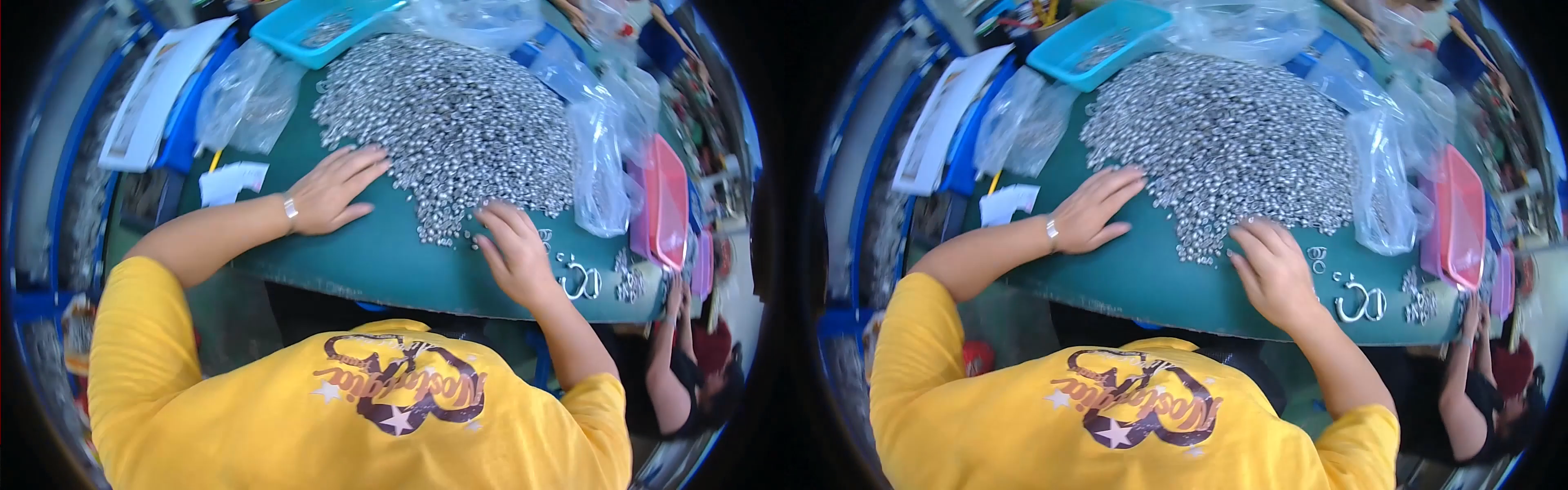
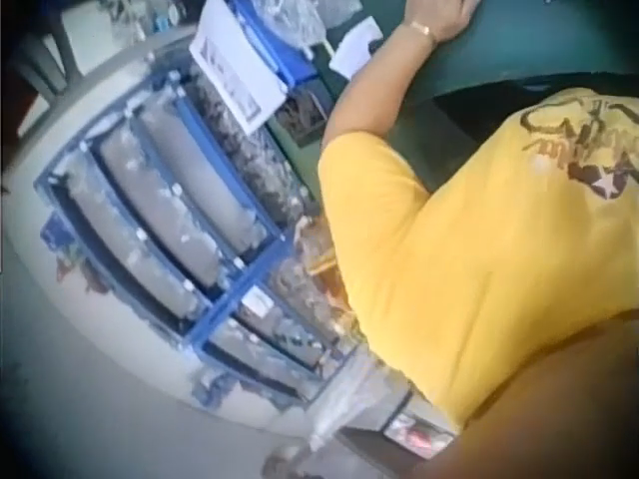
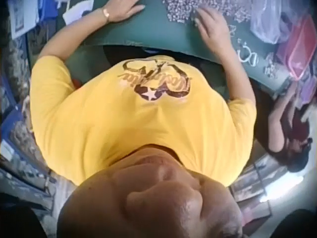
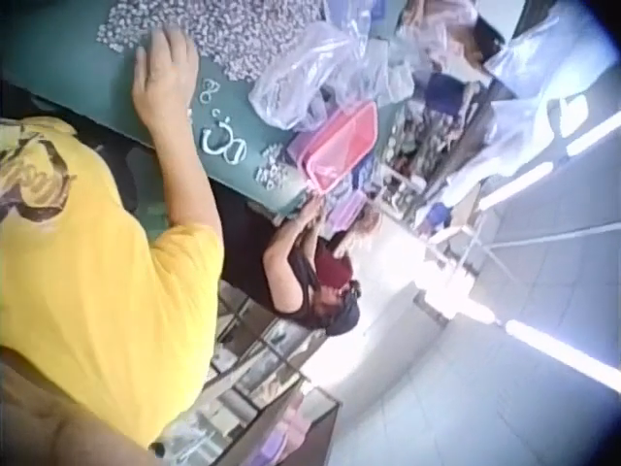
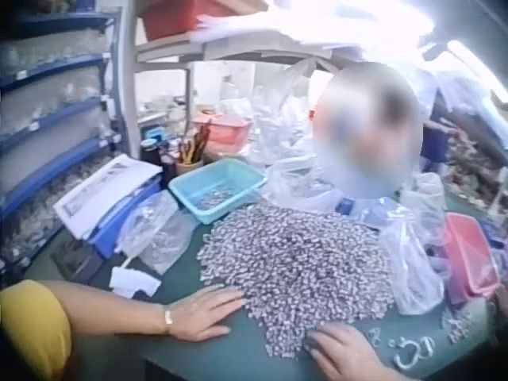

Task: The person places a smartphone into a container, then sorts through a pile of metal parts and inserts small metal balls into metal caps by hand.

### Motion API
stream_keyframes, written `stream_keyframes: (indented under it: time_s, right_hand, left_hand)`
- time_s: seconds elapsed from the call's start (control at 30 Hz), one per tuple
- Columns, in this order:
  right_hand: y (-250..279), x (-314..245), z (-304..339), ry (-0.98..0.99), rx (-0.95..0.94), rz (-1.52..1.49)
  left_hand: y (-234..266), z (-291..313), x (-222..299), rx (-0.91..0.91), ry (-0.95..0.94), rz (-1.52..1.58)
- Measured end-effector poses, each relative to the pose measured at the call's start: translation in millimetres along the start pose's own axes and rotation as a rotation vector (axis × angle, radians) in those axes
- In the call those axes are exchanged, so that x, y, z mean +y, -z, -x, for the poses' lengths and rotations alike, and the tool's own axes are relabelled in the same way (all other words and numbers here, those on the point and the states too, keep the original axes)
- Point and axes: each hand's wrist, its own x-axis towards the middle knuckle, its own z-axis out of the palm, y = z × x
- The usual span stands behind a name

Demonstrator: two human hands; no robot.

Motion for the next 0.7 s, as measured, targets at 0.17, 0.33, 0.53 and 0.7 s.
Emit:
stream_keyframes:
  time_s: [0.17, 0.33, 0.53, 0.7]
  right_hand:
    - [-70.3, 8.1, -23.5, 0.140, -0.017, 0.192]
    - [-66.1, 10.6, 15.2, 0.112, -0.055, 0.317]
    - [-67.5, 4.2, 51.9, -0.056, -0.067, 0.207]
    - [-79.4, -11.5, 51.1, -0.049, -0.023, 0.142]
  left_hand:
    - [-51.3, -45.1, 49.8, -0.020, 0.280, -0.131]
    - [-65.5, -40.8, 89.7, -0.077, 0.294, -0.133]
    - [-81.0, -44.2, 125.9, -0.054, 0.269, -0.228]
    - [-78.3, -32.7, 132.9, -0.083, 0.408, -0.351]
